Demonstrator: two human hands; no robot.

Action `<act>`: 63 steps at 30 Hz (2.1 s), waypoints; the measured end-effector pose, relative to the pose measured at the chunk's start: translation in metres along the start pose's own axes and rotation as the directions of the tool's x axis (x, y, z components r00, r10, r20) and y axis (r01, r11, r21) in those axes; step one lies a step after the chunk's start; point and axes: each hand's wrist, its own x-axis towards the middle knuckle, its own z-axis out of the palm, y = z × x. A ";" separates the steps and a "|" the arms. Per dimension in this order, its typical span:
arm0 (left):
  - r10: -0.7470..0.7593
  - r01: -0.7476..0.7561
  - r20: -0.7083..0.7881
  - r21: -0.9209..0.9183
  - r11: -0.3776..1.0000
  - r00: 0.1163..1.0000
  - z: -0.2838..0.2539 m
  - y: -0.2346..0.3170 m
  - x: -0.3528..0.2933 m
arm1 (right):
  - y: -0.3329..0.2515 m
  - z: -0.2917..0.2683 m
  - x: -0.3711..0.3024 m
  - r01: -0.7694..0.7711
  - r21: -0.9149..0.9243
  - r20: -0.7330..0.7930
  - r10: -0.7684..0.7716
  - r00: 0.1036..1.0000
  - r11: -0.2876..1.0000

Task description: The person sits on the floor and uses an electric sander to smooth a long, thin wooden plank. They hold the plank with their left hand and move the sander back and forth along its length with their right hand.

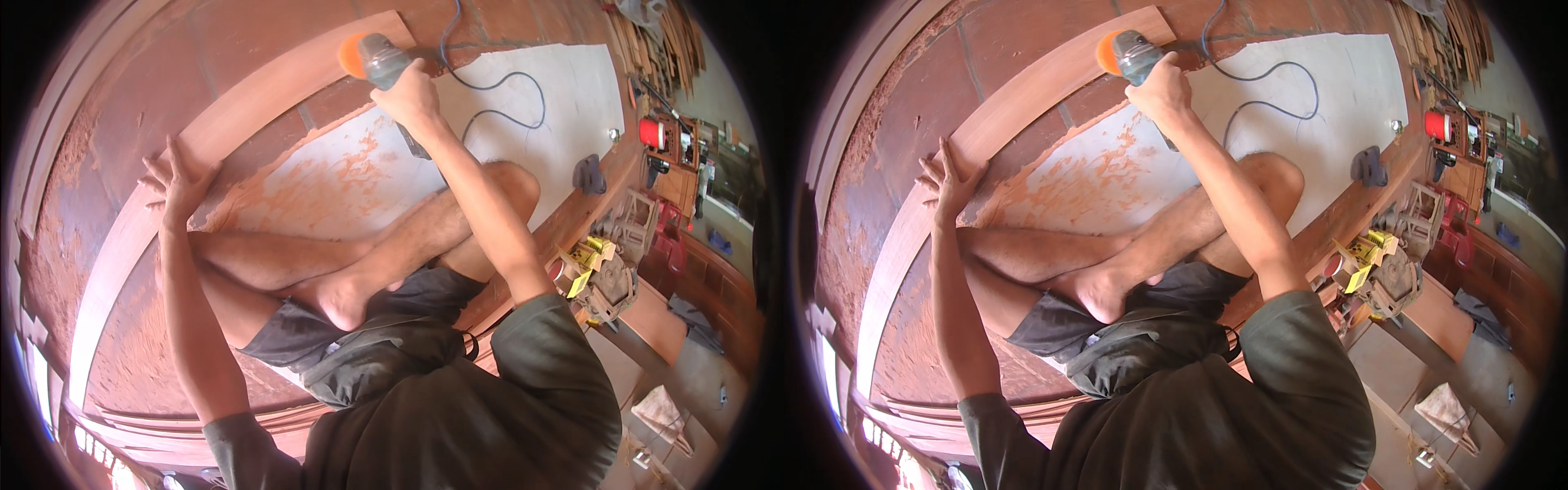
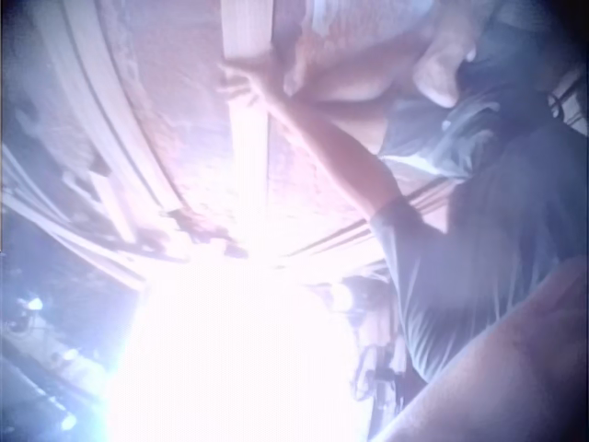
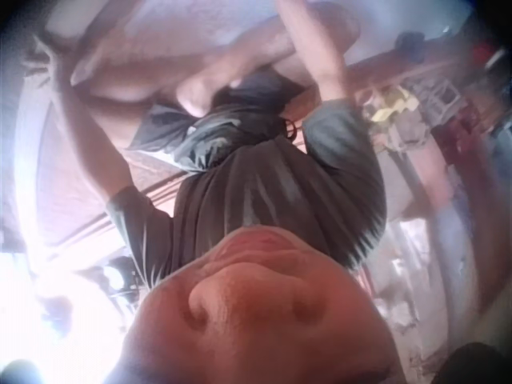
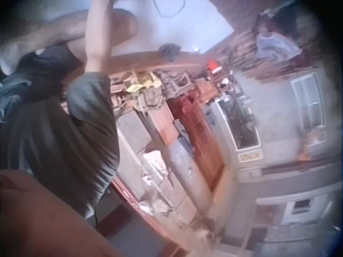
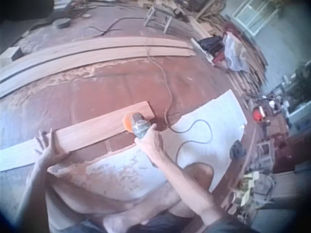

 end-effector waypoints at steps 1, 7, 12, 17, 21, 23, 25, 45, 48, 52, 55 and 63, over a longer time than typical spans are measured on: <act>0.001 -0.001 -0.004 0.003 1.000 1.000 0.000 -0.004 0.001 | 0.005 0.002 0.004 0.019 0.001 0.009 -0.019 1.000 1.000; -0.009 0.009 0.000 0.009 1.000 1.000 -0.001 -0.005 0.004 | 0.045 -0.040 0.049 -0.140 -0.078 -0.060 0.136 0.989 0.987; -0.002 0.002 0.014 -0.006 1.000 1.000 0.000 0.000 0.002 | 0.020 -0.028 0.060 -0.150 -0.033 -0.130 0.145 0.981 0.988; -0.007 0.007 0.011 -0.009 1.000 1.000 -0.004 -0.003 -0.004 | -0.003 -0.019 0.029 -0.064 -0.075 -0.031 0.061 0.998 0.995; -0.001 0.001 -0.006 0.013 1.000 1.000 0.001 -0.004 0.000 | 0.043 -0.036 0.059 -0.116 -0.075 -0.110 0.107 0.988 0.990; 0.015 -0.015 -0.018 0.004 1.000 1.000 0.000 -0.001 0.001 | 0.046 -0.041 0.072 -0.162 -0.097 -0.139 0.148 0.979 0.982; 0.014 -0.015 -0.011 -0.021 1.000 1.000 0.000 0.002 -0.002 | 0.042 -0.043 0.080 -0.167 -0.106 -0.155 0.150 0.977 0.980; 0.002 -0.002 -0.016 -0.004 1.000 1.000 -0.001 -0.001 -0.008 | -0.014 -0.021 0.057 0.009 -0.190 -0.037 -0.016 0.999 0.982; -0.010 0.010 -0.019 0.022 1.000 1.000 -0.003 0.003 -0.006 | -0.011 -0.033 0.079 0.052 -0.223 -0.052 -0.065 0.997 0.973; 0.010 -0.010 -0.028 0.003 1.000 1.000 0.001 0.003 -0.005 | -0.021 -0.023 0.080 -0.020 -0.100 -0.133 0.007 0.991 0.995; 0.024 -0.025 -0.061 -0.027 0.999 0.998 0.007 -0.004 -0.004 | -0.040 -0.008 0.051 0.018 -0.146 -0.072 -0.029 0.997 0.989; 0.009 -0.009 -0.030 -0.011 1.000 1.000 -0.001 0.003 -0.001 | -0.026 -0.021 0.081 -0.016 -0.138 -0.153 -0.006 0.988 0.990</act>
